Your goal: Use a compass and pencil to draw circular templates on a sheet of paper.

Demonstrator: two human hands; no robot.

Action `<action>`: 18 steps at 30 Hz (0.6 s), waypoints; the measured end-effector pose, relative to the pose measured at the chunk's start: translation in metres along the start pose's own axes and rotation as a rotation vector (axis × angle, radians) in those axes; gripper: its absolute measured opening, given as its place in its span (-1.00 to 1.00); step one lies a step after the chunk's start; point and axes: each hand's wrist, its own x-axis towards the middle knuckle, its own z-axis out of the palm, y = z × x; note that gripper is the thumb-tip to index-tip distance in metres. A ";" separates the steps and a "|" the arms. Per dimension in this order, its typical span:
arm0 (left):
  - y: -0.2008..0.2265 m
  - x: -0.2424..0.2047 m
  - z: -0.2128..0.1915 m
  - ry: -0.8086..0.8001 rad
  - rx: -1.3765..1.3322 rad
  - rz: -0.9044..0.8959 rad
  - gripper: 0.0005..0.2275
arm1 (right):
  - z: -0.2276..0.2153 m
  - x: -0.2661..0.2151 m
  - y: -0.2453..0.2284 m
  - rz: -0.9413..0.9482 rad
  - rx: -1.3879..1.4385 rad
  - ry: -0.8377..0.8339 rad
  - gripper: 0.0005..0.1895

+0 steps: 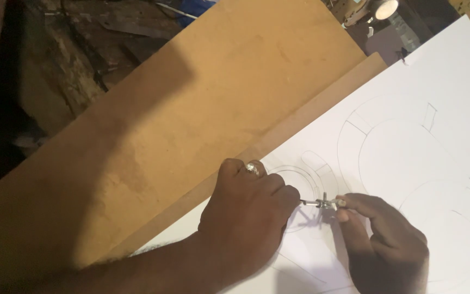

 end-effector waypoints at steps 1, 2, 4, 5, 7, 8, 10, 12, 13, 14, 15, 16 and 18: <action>0.000 0.000 0.001 -0.001 0.000 0.001 -0.94 | 0.000 -0.002 0.002 0.001 0.000 0.000 -0.87; 0.000 0.000 0.002 0.008 0.007 0.010 -0.94 | 0.000 -0.004 0.003 0.026 -0.007 -0.003 -0.86; 0.000 0.001 0.001 0.017 0.013 0.019 -0.93 | 0.001 -0.007 0.006 0.052 -0.015 -0.005 -0.85; 0.000 0.001 0.000 -0.010 0.034 0.024 -0.92 | 0.001 -0.009 0.008 0.034 -0.030 0.004 -0.84; 0.001 0.002 -0.001 -0.039 0.052 0.029 -0.91 | 0.001 -0.011 0.011 0.017 -0.047 0.012 -0.83; 0.001 0.002 -0.002 -0.037 0.048 0.030 -0.90 | 0.001 -0.013 0.012 -0.011 -0.060 0.016 -0.82; 0.002 0.003 -0.001 -0.037 0.044 0.028 -0.90 | 0.000 -0.015 0.013 -0.040 -0.071 0.017 -0.81; 0.001 0.003 -0.001 -0.032 0.071 0.040 -0.91 | 0.000 -0.018 0.014 -0.033 -0.041 -0.011 -0.78; 0.002 0.003 -0.001 -0.034 0.070 0.039 -0.91 | 0.000 -0.020 0.015 -0.032 -0.041 -0.012 -0.78; 0.002 0.004 -0.001 -0.053 0.074 0.032 -0.92 | -0.001 -0.022 0.016 -0.009 -0.010 -0.028 -0.77; 0.003 0.004 -0.002 -0.071 0.079 0.025 -0.93 | -0.001 -0.024 0.017 0.013 0.022 -0.043 -0.76; 0.003 0.004 -0.002 -0.072 0.079 0.024 -0.93 | -0.001 -0.025 0.016 0.014 0.022 -0.044 -0.76; 0.003 0.003 -0.001 -0.046 0.052 0.029 -0.95 | -0.001 -0.027 0.012 0.043 0.078 -0.051 -0.77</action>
